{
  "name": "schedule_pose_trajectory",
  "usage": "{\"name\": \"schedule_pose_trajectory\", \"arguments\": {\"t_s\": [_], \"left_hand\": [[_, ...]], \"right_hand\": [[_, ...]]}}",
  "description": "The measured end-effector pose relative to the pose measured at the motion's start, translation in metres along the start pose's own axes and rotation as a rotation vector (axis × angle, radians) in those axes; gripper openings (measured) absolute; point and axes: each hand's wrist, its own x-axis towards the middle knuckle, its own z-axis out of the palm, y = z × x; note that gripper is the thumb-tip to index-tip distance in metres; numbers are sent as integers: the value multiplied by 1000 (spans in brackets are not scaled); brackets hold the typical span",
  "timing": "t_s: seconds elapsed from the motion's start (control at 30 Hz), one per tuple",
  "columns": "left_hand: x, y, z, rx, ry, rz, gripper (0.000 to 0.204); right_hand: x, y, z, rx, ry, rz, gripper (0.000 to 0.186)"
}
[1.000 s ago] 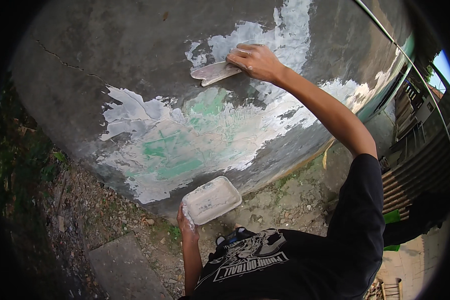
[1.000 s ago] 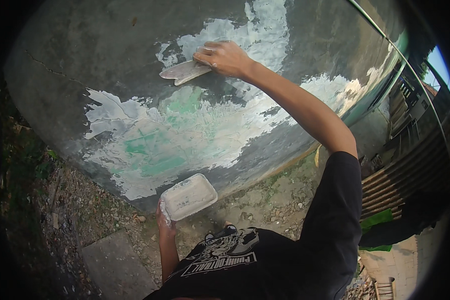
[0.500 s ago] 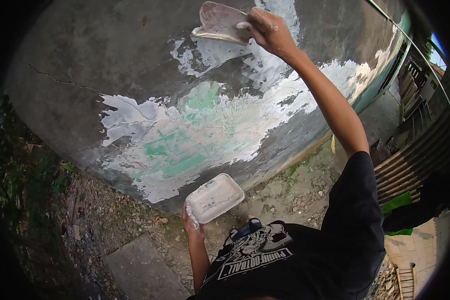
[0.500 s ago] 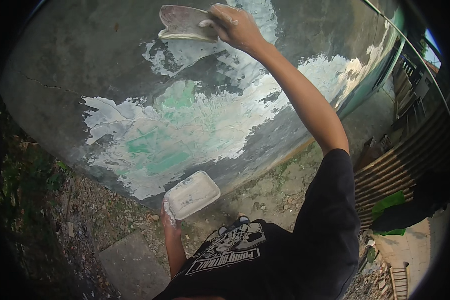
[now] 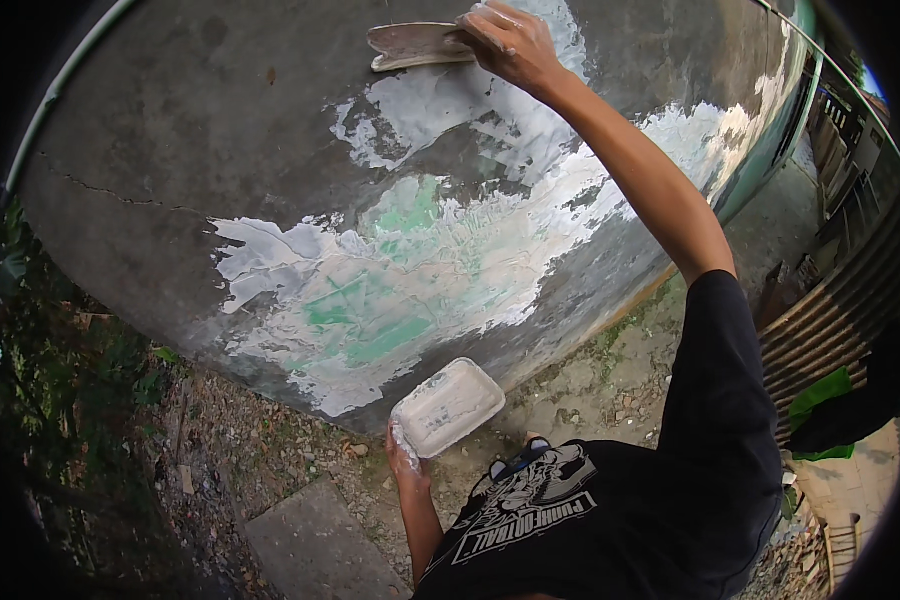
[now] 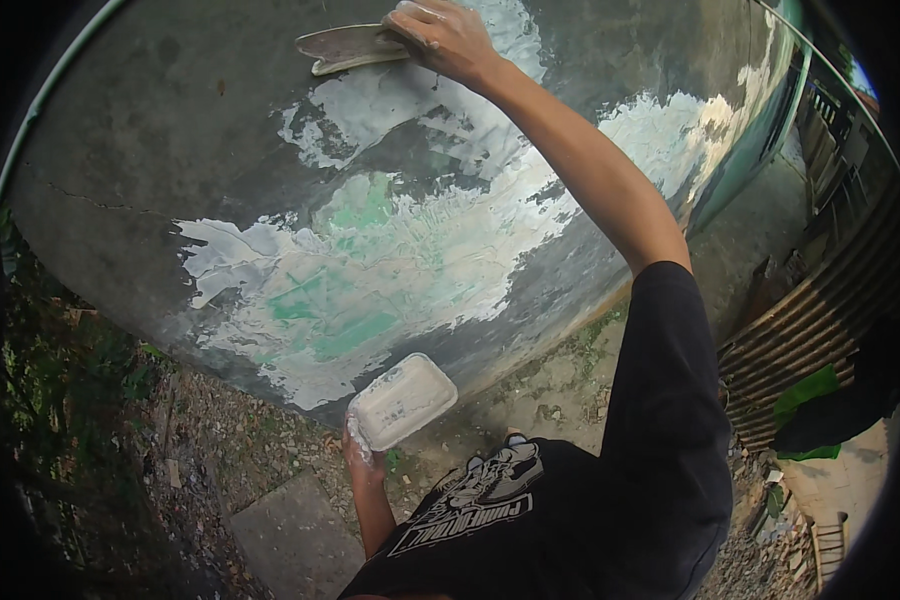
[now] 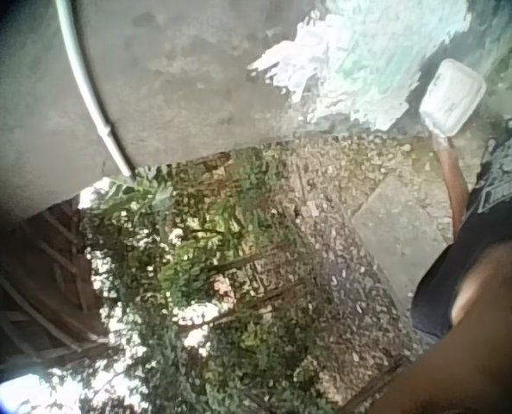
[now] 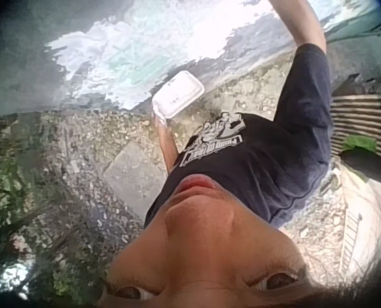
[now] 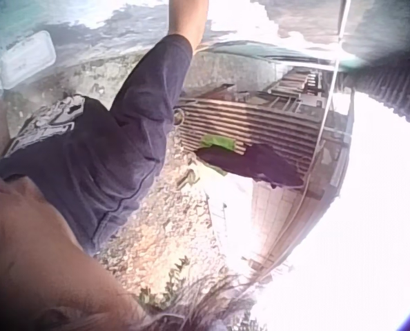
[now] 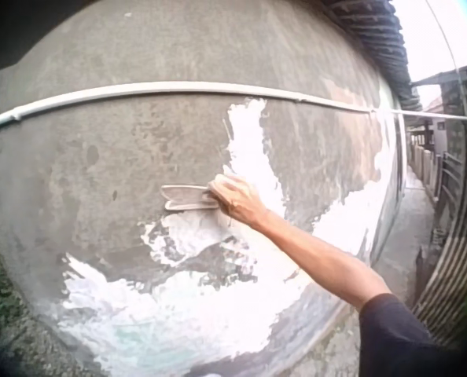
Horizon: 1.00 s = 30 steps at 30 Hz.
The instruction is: Apply wall putty to a concrete wall using a scraper.
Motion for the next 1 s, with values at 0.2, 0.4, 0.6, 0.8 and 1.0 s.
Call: {"name": "schedule_pose_trajectory", "arguments": {"t_s": [0.2,0.4,0.6,0.8,1.0], "left_hand": [[-3,0,9,39,32,6,37],[-4,4,27,45,24,99,35],[6,5,35,60,-28,159,37],[5,-9,38,228,-138,125,37],[2,-13,49,152,-120,10,37]], "right_hand": [[35,-12,-28,186,188,498,11],[-43,-142,-96,946,-93,1179,20],[-127,-271,-157,1109,-728,1216,17],[-161,-289,-181,859,-949,808,35],[-157,-297,-191,859,-1208,662,39]]}}
